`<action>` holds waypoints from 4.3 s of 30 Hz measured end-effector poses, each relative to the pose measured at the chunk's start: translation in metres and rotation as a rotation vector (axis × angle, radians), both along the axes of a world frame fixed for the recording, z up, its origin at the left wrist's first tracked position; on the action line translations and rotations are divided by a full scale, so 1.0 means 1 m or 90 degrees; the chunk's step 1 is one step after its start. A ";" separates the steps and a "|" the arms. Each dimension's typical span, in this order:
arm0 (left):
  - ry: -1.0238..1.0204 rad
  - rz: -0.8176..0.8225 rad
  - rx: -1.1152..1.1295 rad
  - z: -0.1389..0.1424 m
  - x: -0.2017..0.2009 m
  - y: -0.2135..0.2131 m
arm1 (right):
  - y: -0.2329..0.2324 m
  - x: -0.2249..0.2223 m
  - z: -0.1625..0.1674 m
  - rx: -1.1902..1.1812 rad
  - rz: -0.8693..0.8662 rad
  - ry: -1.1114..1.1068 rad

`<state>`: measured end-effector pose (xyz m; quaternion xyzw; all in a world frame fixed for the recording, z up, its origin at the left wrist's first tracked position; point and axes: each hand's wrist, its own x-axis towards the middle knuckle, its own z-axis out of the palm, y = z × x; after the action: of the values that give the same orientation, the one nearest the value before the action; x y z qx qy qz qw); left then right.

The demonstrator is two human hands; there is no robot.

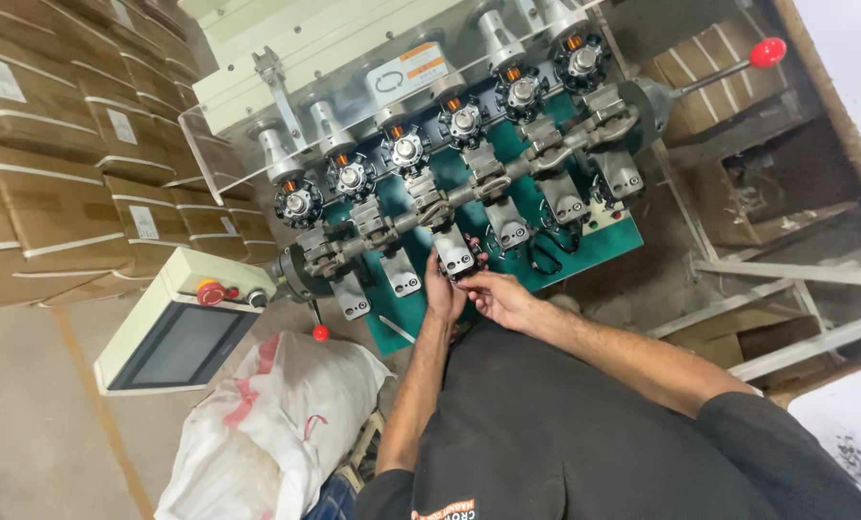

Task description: The person stands at a multi-station industrial press machine, places black round workpieces into the machine stations, pulls the red-handled lever to cycle the machine, and removes processed pieces. They carry finished pieces to a blue bin, wrap them in plastic inside a cardboard box, and return to continue operating the machine.

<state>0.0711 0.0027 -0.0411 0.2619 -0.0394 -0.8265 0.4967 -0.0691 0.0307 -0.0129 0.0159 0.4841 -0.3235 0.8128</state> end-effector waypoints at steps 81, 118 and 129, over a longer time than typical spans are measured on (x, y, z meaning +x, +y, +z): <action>-0.042 -0.010 -0.008 -0.017 0.109 0.009 | -0.012 0.098 -0.026 0.197 0.145 -0.125; -0.416 -0.081 0.238 -0.048 0.160 0.067 | 0.004 0.120 -0.057 -0.159 0.468 0.298; -0.028 0.108 0.028 -0.007 0.188 0.032 | 0.013 0.191 -0.016 -0.009 0.087 -0.107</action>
<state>0.2590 0.0344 -0.0482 0.2935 -0.0098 -0.7764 0.5577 0.1219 0.0438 -0.0285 0.0044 0.4116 -0.2683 0.8709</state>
